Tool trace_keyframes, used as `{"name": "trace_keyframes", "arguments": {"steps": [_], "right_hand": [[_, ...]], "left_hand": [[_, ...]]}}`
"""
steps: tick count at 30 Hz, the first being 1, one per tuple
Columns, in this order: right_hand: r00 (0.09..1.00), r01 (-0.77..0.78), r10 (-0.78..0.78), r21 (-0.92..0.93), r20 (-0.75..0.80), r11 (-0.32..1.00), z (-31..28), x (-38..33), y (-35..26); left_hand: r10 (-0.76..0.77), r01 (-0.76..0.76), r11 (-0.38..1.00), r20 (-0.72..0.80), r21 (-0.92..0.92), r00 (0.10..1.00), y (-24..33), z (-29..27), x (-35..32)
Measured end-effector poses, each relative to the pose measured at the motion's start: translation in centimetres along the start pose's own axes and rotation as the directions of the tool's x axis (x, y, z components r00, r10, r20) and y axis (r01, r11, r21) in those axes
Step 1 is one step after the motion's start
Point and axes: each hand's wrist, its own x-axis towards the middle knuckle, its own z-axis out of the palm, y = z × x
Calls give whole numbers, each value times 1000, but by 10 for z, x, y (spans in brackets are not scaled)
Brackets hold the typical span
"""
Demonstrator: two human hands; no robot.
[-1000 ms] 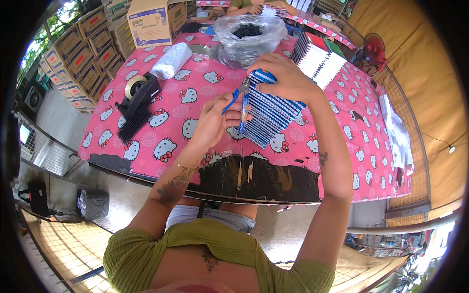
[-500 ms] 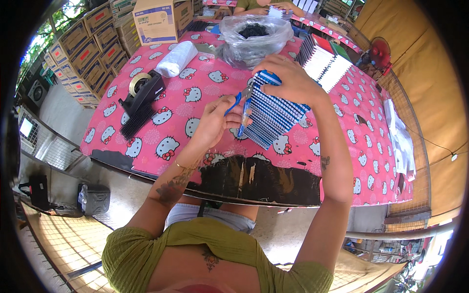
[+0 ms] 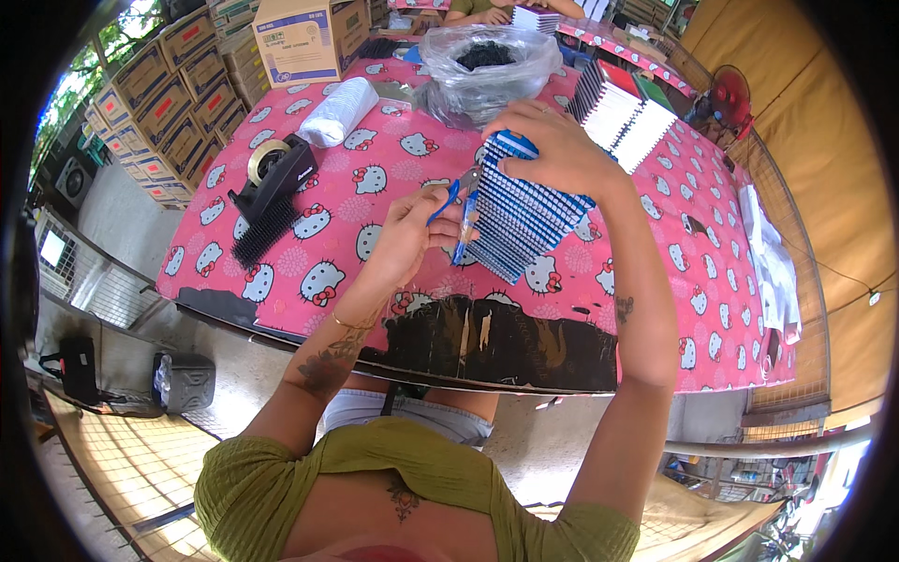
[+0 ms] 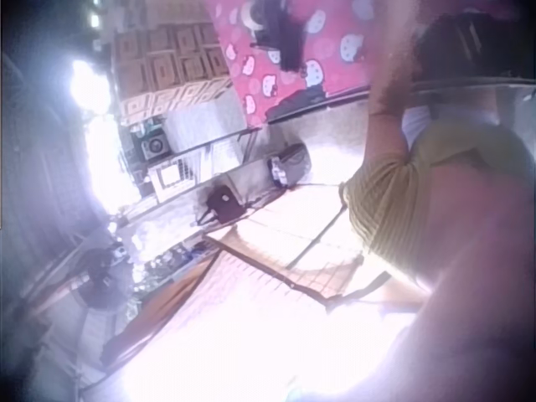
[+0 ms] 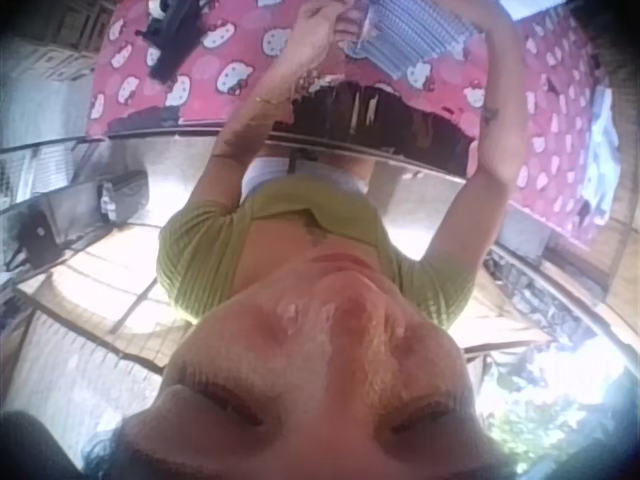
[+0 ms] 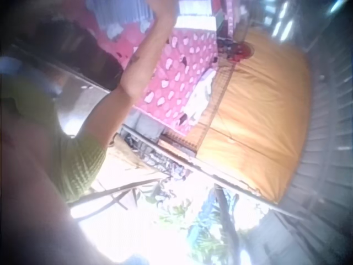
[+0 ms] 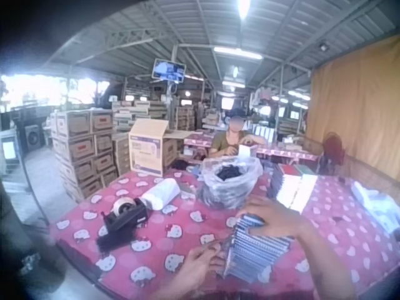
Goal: The person trims the excess spiral binding from a stack of notebooks using scissors.
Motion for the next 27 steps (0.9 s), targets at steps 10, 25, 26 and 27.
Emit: {"name": "trace_keyframes", "arguments": {"steps": [10, 25, 26, 27], "right_hand": [[1000, 8, -8, -15, -25, 1000, 0, 1, -2], [1000, 5, -5, -4, 1, 1000, -1, 2, -3], [1000, -2, 2, 1, 4, 1000, -1, 3, -3], [1000, -5, 5, 0, 1, 1000, 0, 3, -3]], "left_hand": [[-150, 160, 964, 63, -214, 987, -1, -2, 2], [-161, 191, 915, 111, -355, 981, -5, 0, 0], [-154, 183, 915, 108, -361, 982, -7, 0, 0], [-147, 175, 914, 105, -366, 984, -8, 1, 0]]}}
